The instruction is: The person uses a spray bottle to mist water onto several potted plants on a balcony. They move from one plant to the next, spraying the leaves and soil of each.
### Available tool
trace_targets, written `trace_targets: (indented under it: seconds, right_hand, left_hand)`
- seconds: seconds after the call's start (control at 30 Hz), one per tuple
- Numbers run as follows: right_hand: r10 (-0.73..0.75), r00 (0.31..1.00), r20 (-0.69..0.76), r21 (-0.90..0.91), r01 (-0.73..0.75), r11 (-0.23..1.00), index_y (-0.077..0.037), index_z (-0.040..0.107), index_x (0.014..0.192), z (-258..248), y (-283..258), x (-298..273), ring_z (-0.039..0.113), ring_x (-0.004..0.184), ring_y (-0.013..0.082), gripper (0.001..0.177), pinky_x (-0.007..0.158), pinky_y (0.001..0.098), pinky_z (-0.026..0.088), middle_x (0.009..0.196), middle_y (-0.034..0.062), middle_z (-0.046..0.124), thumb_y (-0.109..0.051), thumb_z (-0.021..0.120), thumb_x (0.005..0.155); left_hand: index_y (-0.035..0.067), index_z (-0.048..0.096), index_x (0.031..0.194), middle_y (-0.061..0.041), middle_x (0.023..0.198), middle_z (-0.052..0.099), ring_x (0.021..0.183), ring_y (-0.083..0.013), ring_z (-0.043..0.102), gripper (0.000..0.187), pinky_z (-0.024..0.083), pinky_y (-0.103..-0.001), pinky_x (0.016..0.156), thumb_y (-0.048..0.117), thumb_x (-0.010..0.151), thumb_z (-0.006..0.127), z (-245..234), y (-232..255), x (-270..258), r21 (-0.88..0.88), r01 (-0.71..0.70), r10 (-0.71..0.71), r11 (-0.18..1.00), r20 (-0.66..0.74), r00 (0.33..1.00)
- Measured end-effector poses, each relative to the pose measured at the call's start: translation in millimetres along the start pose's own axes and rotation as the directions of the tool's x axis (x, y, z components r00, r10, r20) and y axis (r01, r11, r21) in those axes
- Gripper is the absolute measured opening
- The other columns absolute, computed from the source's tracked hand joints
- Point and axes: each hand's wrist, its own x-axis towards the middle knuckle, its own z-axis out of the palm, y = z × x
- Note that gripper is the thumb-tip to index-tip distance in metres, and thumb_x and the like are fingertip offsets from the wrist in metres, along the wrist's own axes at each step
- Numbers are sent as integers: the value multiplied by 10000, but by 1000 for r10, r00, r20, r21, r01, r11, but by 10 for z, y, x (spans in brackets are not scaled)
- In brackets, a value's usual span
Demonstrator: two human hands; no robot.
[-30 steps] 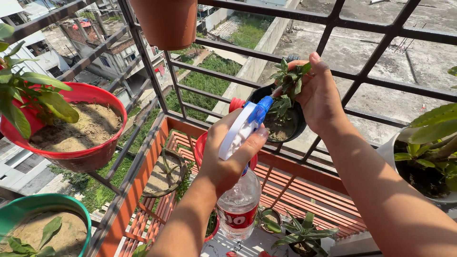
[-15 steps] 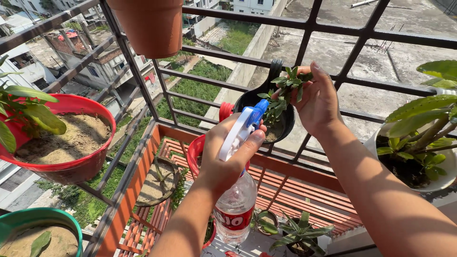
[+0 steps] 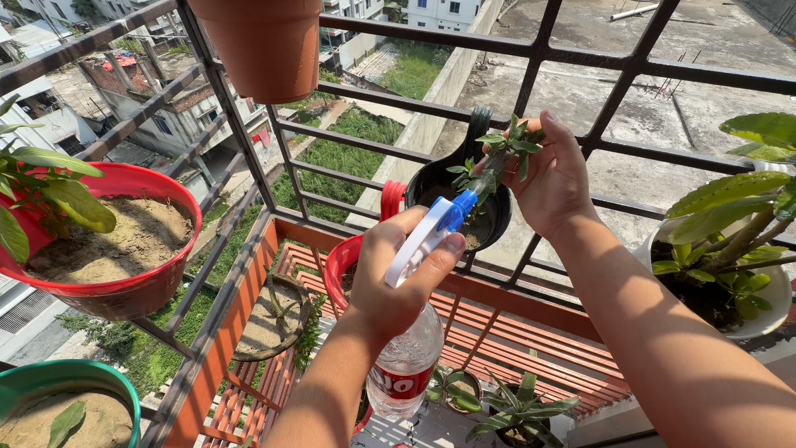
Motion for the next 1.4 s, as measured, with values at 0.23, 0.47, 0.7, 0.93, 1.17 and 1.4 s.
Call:
trace_targets:
  seconds: [0.23,0.47,0.7,0.93,1.17,1.4]
  right_hand:
    - [0,1000,2,11,0,1000,-106,680,993,10,-1,6,734,960,330,370,981,525,565,980,116,719,-462,582,1017]
    - [15,1000,-27,10,-15,1000,-114,673,996,24,-8,6,737,975,311,365,983,514,586,986,132,727,-462,568,1027]
    - [16,1000,-26,-2,-16,1000,-129,682,990,6,0,23,735,965,329,371,968,501,575,990,127,734,-476,560,1032]
    - [30,999,-22,40,-29,999,-156,645,1032,-2,15,76,713,1035,334,326,999,525,551,1062,144,736,-473,565,1024]
    - [27,998,-63,-54,-30,998,-165,552,1297,61,79,11,635,1191,314,470,1061,499,464,1300,111,625,-494,573,963]
    - [132,983,-130,3,-132,991,-167,327,1414,60,220,-75,597,1153,339,679,1059,551,453,1248,123,556,-565,577,923]
  left_hand:
    - [49,693,903,48,690,619,641,-20,525,215,396,-229,545,261,940,700,27,-47,-29,-79,14,-15,997,-12,1000]
    - [54,656,825,36,663,553,629,-42,490,288,374,-242,551,281,1002,669,19,-125,-44,-9,9,-10,1000,-106,994]
    - [57,647,818,27,640,554,597,-49,482,282,385,-259,527,293,970,673,14,-192,-50,59,4,2,998,-107,994]
    - [55,680,885,6,675,621,614,-66,566,259,450,-258,547,304,955,663,27,-275,-75,69,-29,36,997,-95,995]
    - [35,706,901,-33,688,659,620,-113,604,265,491,-295,580,299,920,687,67,-399,-130,63,-34,40,997,-101,994]
    - [28,703,933,-31,762,697,691,-111,651,264,510,-279,640,291,925,687,141,-503,-151,58,-32,42,998,-181,982]
